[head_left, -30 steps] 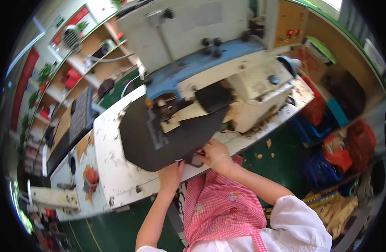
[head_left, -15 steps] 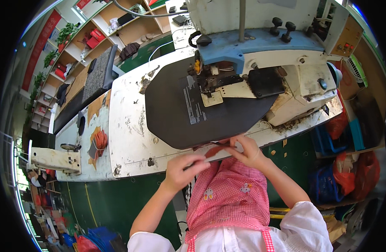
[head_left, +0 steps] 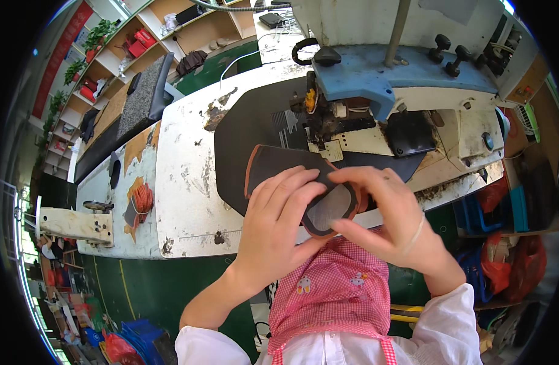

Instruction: The person removes rubber bands from bundles of shoe upper components and then feeds the pieces one by one through a stitching machine to sew along their edges.

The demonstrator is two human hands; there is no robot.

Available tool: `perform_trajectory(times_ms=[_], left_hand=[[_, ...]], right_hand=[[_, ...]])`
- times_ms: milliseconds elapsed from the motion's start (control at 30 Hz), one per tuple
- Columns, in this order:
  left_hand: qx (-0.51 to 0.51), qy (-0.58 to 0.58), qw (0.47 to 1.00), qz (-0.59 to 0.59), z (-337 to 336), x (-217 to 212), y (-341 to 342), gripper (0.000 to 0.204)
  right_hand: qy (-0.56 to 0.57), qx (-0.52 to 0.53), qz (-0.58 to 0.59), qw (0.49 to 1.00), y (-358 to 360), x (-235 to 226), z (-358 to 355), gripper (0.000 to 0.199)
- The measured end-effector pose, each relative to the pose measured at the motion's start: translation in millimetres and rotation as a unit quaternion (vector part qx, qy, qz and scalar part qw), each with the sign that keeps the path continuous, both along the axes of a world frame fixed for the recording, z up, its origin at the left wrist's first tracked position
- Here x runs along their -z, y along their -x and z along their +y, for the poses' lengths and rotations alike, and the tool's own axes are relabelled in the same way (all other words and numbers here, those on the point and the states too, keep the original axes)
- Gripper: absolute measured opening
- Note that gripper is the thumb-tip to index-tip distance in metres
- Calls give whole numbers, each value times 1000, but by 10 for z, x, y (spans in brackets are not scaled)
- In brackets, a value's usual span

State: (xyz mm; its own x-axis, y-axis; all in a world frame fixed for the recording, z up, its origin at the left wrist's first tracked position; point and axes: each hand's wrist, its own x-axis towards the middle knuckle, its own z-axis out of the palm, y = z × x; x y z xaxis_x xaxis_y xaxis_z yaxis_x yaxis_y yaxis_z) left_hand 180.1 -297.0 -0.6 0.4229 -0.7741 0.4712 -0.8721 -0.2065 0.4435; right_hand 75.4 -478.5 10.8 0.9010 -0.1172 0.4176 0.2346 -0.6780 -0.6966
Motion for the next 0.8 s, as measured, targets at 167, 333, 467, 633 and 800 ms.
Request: perform_trajectory(times_ms=[167,333,467,633,800], left_hand=[[-2,9,1000,-7,30,42,-98,49],[-26,-32,996,-78,-48,49,-206,62],[-23,-50,997,-51,-47,-11,-211,61],[-17,-61,997,-48,-58,-13,-246,61],[-8,-66,997,-43,-56,-22,-264,60]], right_hand=[[-40,-59,50,996,-64,-10,-220,45],[22,30,-61,997,-292,183,-236,24],[25,27,-63,997,-305,203,-271,25],[47,28,-85,995,-317,236,-285,27],[63,27,-93,993,-314,234,-292,28]])
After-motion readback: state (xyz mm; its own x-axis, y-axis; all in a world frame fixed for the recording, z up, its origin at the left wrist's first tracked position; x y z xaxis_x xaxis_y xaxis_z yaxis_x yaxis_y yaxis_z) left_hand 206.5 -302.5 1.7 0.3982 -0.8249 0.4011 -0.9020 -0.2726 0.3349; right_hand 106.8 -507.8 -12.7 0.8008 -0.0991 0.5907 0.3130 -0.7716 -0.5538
